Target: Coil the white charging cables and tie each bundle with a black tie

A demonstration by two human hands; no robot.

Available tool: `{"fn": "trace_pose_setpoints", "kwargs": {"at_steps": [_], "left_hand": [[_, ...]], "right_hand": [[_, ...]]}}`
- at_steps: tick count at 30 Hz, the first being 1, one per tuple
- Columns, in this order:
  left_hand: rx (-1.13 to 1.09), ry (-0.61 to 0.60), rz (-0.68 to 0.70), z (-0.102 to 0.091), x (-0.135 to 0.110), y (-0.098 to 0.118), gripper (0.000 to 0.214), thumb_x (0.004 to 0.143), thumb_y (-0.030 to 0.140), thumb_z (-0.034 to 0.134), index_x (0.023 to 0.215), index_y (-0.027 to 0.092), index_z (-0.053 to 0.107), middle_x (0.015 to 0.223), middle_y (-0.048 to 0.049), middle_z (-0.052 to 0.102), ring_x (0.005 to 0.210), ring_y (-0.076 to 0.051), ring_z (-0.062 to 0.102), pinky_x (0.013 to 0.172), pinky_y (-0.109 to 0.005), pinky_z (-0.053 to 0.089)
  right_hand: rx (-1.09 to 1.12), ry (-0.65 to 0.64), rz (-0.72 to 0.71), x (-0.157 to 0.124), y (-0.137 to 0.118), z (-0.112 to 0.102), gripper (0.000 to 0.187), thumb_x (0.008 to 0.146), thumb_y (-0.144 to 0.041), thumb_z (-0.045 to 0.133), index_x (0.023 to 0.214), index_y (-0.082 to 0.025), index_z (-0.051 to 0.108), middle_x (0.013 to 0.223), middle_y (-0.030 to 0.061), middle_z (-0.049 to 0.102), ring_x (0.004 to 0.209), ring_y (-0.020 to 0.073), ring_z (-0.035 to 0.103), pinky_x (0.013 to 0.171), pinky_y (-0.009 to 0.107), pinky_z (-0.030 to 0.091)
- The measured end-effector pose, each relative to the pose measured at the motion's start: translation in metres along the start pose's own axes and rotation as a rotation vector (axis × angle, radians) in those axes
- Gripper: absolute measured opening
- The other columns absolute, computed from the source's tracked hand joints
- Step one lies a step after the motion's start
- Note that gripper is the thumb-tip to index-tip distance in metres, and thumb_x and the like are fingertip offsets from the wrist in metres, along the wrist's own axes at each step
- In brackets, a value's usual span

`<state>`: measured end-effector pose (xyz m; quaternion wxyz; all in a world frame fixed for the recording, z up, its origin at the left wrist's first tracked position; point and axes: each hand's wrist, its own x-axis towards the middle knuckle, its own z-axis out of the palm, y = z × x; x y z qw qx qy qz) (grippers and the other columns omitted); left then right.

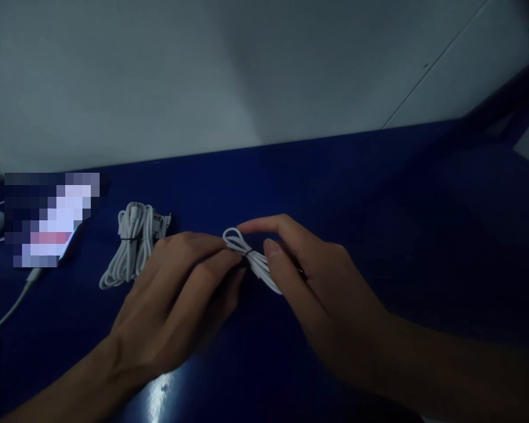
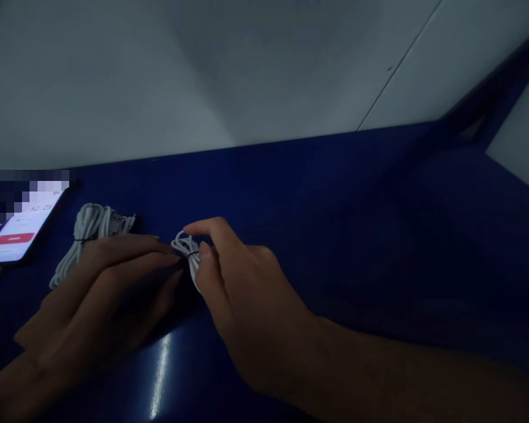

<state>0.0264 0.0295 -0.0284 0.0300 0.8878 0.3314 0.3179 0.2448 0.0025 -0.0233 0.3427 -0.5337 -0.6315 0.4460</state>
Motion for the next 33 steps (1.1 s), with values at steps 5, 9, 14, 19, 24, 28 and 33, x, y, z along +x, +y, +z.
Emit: {"fn": "trace_pose_setpoints", "kwargs": {"at_steps": [5,9,14,19,24,28,33], "left_hand": [[0.156,0.06,0.059,0.009,-0.007,-0.004,0.027,0.099,0.008,0.079,0.122,0.018,0.07,0.114,-0.0088,0.076,0.094,-0.024,0.076,0.081,-0.039,0.064],[0.127,0.07,0.018,0.013,-0.007,-0.005,0.025,0.102,0.009,0.078,0.124,0.019,0.07,0.115,-0.0062,0.077,0.098,-0.021,0.075,0.083,-0.035,0.064],[0.079,0.054,-0.025,0.014,-0.006,-0.004,0.026,0.105,0.007,0.072,0.123,0.026,0.07,0.115,-0.0032,0.078,0.094,-0.021,0.076,0.078,-0.036,0.065],[0.073,0.011,-0.006,0.014,-0.004,-0.004,0.025,0.106,0.005,0.065,0.125,0.021,0.065,0.115,-0.0075,0.074,0.097,-0.022,0.074,0.08,-0.037,0.065],[0.098,0.014,0.055,0.015,-0.001,-0.006,0.016,0.108,0.011,0.062,0.122,0.019,0.062,0.113,-0.0092,0.069,0.092,-0.023,0.069,0.075,-0.038,0.064],[0.094,0.022,0.05,0.017,-0.002,-0.003,0.016,0.106,0.01,0.063,0.12,0.017,0.061,0.108,-0.0097,0.066,0.09,-0.023,0.067,0.071,-0.038,0.064],[0.054,0.011,-0.043,0.018,-0.001,0.008,0.019,0.106,0.008,0.061,0.122,0.016,0.056,0.106,-0.0072,0.061,0.085,-0.018,0.066,0.063,-0.029,0.062]], "right_hand": [[-0.005,0.031,-0.011,0.0,0.0,0.001,0.03,0.116,-0.028,0.046,0.137,-0.026,0.067,0.066,-0.0059,0.064,0.049,0.0127,0.057,0.043,0.024,0.042],[-0.01,0.036,-0.052,0.001,0.001,0.002,0.031,0.115,-0.025,0.047,0.139,-0.024,0.066,0.069,-0.0059,0.065,0.05,0.0116,0.056,0.044,0.023,0.042],[-0.031,0.022,-0.054,0.001,0.001,0.004,0.034,0.112,-0.024,0.05,0.143,-0.027,0.066,0.068,-0.0072,0.062,0.047,0.0109,0.052,0.044,0.022,0.041],[-0.062,0.019,-0.071,0.0,0.001,0.006,0.036,0.112,-0.025,0.048,0.144,-0.024,0.065,0.069,-0.0061,0.064,0.048,0.0114,0.054,0.046,0.022,0.044],[-0.138,0.013,-0.146,-0.001,0.0,0.006,0.041,0.111,-0.023,0.043,0.147,-0.019,0.064,0.066,-0.0052,0.061,0.047,0.0129,0.055,0.049,0.025,0.046],[-0.136,0.01,-0.22,0.0,0.003,0.008,0.045,0.109,-0.02,0.045,0.15,-0.017,0.061,0.064,-0.0069,0.06,0.043,0.0121,0.051,0.053,0.026,0.052],[-0.113,0.053,-0.243,-0.003,0.01,0.014,0.041,0.108,-0.023,0.049,0.147,-0.022,0.062,0.06,-0.0075,0.058,0.049,0.015,0.058,0.055,0.028,0.053]]}}
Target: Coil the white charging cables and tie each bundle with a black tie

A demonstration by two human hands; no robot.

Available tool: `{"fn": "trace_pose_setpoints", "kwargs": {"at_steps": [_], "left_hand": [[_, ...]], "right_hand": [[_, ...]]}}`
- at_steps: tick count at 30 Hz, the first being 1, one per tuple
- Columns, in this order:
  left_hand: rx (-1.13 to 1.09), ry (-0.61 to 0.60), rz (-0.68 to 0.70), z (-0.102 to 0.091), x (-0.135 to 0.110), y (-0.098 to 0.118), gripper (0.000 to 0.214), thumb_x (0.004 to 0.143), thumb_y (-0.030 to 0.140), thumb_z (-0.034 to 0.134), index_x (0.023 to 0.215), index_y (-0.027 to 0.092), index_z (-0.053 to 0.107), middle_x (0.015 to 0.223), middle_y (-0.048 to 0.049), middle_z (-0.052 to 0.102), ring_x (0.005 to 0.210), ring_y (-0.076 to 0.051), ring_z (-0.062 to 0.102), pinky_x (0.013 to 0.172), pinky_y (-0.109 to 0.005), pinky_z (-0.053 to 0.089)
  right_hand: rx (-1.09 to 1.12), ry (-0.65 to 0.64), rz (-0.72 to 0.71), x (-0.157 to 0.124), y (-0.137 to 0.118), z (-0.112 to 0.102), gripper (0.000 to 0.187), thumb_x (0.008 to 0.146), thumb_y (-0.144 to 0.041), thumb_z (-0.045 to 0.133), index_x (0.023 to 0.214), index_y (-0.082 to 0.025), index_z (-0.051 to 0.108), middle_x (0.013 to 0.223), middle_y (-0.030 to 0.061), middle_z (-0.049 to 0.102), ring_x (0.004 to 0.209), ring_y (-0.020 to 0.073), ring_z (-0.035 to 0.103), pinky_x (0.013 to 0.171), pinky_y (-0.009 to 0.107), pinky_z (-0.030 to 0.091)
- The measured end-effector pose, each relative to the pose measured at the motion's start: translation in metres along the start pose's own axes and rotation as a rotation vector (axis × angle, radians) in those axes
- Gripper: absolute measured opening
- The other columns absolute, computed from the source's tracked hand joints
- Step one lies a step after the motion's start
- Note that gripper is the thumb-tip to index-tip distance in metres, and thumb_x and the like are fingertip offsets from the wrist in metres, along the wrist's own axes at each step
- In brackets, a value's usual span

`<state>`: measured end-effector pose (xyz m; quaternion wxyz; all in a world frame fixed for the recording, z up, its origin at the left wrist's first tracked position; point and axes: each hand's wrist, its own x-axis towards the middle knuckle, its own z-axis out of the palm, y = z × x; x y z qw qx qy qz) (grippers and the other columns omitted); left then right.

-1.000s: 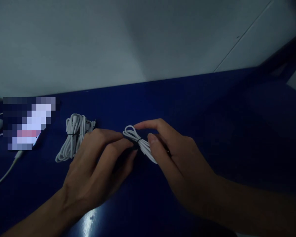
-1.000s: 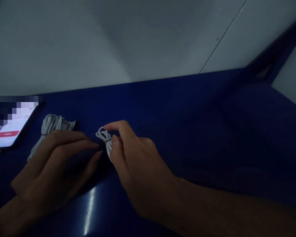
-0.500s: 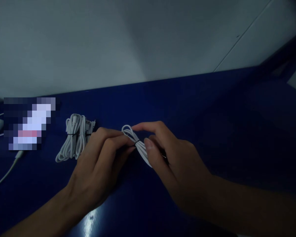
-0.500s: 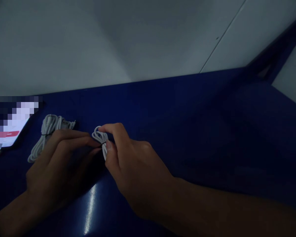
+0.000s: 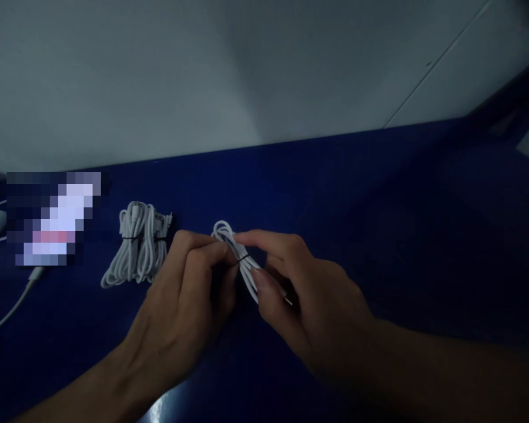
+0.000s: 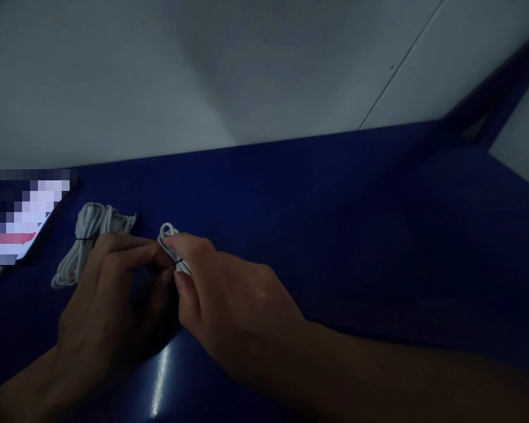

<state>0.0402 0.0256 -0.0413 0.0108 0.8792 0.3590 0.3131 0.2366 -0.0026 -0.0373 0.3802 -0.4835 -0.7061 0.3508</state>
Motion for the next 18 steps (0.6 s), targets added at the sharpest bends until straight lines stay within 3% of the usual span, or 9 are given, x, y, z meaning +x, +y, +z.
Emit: {"fn": "trace_pose_setpoints", "kwargs": {"at_steps": [3,6,10,14,18], "left_hand": [[-0.035,-0.004,-0.042,0.0,0.001,0.002,0.018,0.107,0.009,0.06,0.121,0.017,0.054,0.105,-0.0054,0.059,0.081,-0.016,0.067,0.061,-0.026,0.062],[-0.042,0.011,-0.024,-0.001,0.0,-0.001,0.02,0.105,0.008,0.061,0.118,0.02,0.054,0.104,-0.0054,0.06,0.08,-0.017,0.068,0.058,-0.026,0.062],[-0.031,0.009,-0.004,-0.003,-0.004,-0.006,0.025,0.103,0.005,0.061,0.118,0.025,0.06,0.107,-0.0077,0.067,0.09,-0.023,0.072,0.069,-0.036,0.068],[-0.01,0.03,0.005,-0.004,-0.004,-0.007,0.02,0.101,0.004,0.064,0.111,0.022,0.063,0.107,-0.0082,0.07,0.089,-0.022,0.072,0.07,-0.036,0.068],[0.007,0.009,-0.053,-0.005,-0.003,-0.006,0.017,0.099,0.006,0.065,0.093,0.021,0.061,0.098,-0.0072,0.068,0.086,-0.021,0.069,0.069,-0.034,0.066]], "right_hand": [[0.085,-0.037,0.06,-0.005,-0.003,-0.002,0.039,0.108,-0.025,0.055,0.146,-0.022,0.06,0.065,-0.0073,0.061,0.048,0.0129,0.056,0.051,0.027,0.049],[0.314,-0.095,0.258,-0.004,-0.009,-0.008,0.035,0.113,-0.035,0.057,0.147,-0.026,0.056,0.076,-0.0058,0.067,0.059,0.013,0.063,0.055,0.024,0.053],[0.548,-0.183,0.491,0.009,-0.015,-0.018,0.031,0.117,-0.05,0.051,0.123,-0.025,0.069,0.083,-0.0021,0.07,0.068,0.0147,0.066,0.061,0.026,0.058],[0.67,-0.295,0.511,0.02,-0.016,-0.025,0.019,0.111,-0.032,0.064,0.097,-0.023,0.072,0.085,-0.0028,0.068,0.074,0.0121,0.064,0.065,0.021,0.054],[0.685,-0.287,0.453,0.019,-0.013,-0.025,0.013,0.108,-0.027,0.07,0.096,-0.023,0.071,0.088,-0.0032,0.07,0.08,0.0123,0.067,0.071,0.022,0.055]]}}
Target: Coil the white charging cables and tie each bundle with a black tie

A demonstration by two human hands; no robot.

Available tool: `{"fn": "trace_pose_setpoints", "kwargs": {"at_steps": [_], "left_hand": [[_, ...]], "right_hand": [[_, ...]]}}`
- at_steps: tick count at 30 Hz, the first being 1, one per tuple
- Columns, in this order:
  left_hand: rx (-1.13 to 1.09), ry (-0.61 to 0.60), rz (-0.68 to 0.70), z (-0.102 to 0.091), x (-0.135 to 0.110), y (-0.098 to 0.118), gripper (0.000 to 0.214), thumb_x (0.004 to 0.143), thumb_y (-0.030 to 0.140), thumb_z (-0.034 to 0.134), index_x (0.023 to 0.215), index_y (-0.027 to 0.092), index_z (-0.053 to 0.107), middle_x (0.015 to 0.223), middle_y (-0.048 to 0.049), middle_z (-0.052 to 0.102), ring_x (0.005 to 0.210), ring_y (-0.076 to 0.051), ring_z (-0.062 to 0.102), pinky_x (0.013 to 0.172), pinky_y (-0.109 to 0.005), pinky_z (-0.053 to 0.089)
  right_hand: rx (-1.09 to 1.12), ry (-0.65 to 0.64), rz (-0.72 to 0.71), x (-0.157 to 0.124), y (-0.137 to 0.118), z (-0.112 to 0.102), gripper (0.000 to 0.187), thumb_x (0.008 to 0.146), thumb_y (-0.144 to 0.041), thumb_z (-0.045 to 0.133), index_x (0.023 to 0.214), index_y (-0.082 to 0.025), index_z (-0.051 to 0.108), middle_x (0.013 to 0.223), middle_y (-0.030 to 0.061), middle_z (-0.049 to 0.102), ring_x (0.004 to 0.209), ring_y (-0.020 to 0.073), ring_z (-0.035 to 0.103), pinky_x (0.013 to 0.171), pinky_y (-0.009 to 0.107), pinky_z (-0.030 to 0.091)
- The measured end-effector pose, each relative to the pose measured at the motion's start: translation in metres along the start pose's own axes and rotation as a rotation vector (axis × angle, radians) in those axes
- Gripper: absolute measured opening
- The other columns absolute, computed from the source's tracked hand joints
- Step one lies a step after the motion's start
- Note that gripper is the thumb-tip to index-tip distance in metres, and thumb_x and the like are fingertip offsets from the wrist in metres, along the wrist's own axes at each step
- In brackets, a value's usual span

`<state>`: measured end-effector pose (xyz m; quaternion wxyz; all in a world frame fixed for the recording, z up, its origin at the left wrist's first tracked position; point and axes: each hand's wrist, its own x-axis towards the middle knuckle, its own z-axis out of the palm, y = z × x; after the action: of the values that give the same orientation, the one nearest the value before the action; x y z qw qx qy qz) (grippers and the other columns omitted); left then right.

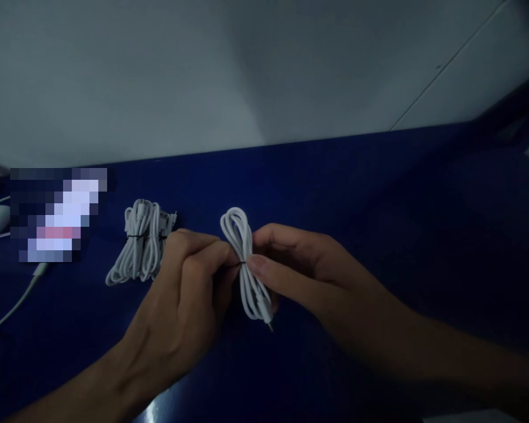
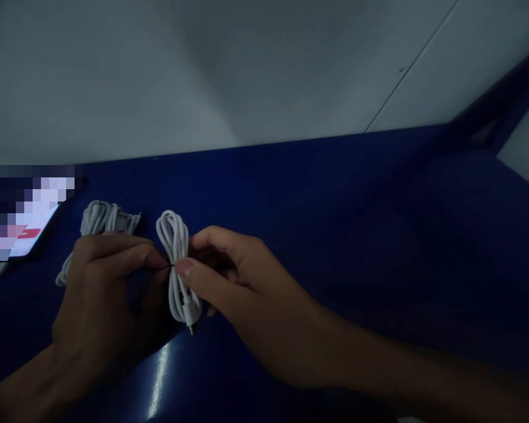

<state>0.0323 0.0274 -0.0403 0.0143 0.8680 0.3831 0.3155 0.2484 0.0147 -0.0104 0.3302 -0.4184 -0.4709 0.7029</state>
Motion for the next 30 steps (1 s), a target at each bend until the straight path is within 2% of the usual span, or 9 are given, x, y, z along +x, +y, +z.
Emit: {"fn": "trace_pose_setpoints", "kwargs": {"at_steps": [3,6,9,13,19,26,30], "left_hand": [[0.007,-0.011,-0.032,0.001,-0.001,0.001,0.02,0.1,0.005,0.064,0.091,0.022,0.059,0.096,-0.0065,0.066,0.088,-0.022,0.067,0.069,-0.033,0.064],[0.005,-0.005,-0.037,0.002,-0.002,0.002,0.017,0.103,0.005,0.058,0.099,0.021,0.059,0.1,-0.0069,0.065,0.088,-0.021,0.065,0.068,-0.031,0.062],[-0.02,0.009,-0.033,0.001,-0.002,0.003,0.015,0.103,0.006,0.057,0.102,0.021,0.059,0.1,-0.0066,0.064,0.087,-0.02,0.065,0.066,-0.03,0.06],[-0.011,-0.044,-0.065,-0.001,-0.002,0.006,0.018,0.105,0.007,0.053,0.096,0.021,0.058,0.098,-0.0065,0.062,0.086,-0.02,0.063,0.065,-0.029,0.059],[-0.007,-0.062,-0.1,-0.001,-0.005,0.008,0.017,0.109,0.007,0.051,0.119,0.02,0.055,0.109,-0.0058,0.059,0.086,-0.016,0.063,0.067,-0.025,0.059],[-0.083,-0.092,-0.129,-0.002,-0.002,0.01,0.02,0.109,0.006,0.051,0.118,0.023,0.05,0.108,-0.004,0.054,0.082,-0.015,0.061,0.064,-0.024,0.057],[-0.155,-0.109,-0.172,-0.002,-0.006,0.01,0.03,0.102,0.0,0.054,0.12,0.024,0.052,0.111,-0.0044,0.054,0.086,-0.017,0.059,0.066,-0.025,0.056]], "right_hand": [[-0.095,0.053,-0.079,-0.001,0.006,0.001,0.009,0.111,-0.028,0.067,0.104,-0.025,0.072,0.09,-0.0034,0.071,0.082,0.0133,0.067,0.072,0.024,0.056],[-0.204,0.111,-0.149,-0.001,0.011,0.004,0.009,0.113,-0.029,0.064,0.112,-0.026,0.072,0.094,-0.0029,0.074,0.084,0.0147,0.07,0.074,0.027,0.059],[-0.275,0.148,-0.212,0.0,0.016,0.006,0.008,0.112,-0.027,0.065,0.11,-0.025,0.072,0.099,-0.0018,0.076,0.089,0.0158,0.073,0.078,0.03,0.062],[-0.343,0.229,-0.369,0.001,0.024,0.007,0.004,0.109,-0.021,0.069,0.105,-0.024,0.072,0.102,-0.0009,0.078,0.096,0.0173,0.076,0.082,0.032,0.063],[-0.511,0.346,-0.572,0.001,0.032,0.009,0.009,0.106,-0.015,0.074,0.108,-0.025,0.074,0.1,-0.0026,0.079,0.09,0.015,0.076,0.08,0.027,0.064],[-0.629,0.356,-0.74,0.004,0.034,0.009,0.012,0.107,-0.01,0.071,0.112,-0.02,0.076,0.106,0.0026,0.084,0.097,0.0156,0.082,0.087,0.024,0.068],[-0.678,0.353,-0.778,0.004,0.035,0.008,0.018,0.106,-0.007,0.07,0.115,-0.019,0.078,0.115,0.0048,0.087,0.11,0.0183,0.084,0.093,0.025,0.071]]}}
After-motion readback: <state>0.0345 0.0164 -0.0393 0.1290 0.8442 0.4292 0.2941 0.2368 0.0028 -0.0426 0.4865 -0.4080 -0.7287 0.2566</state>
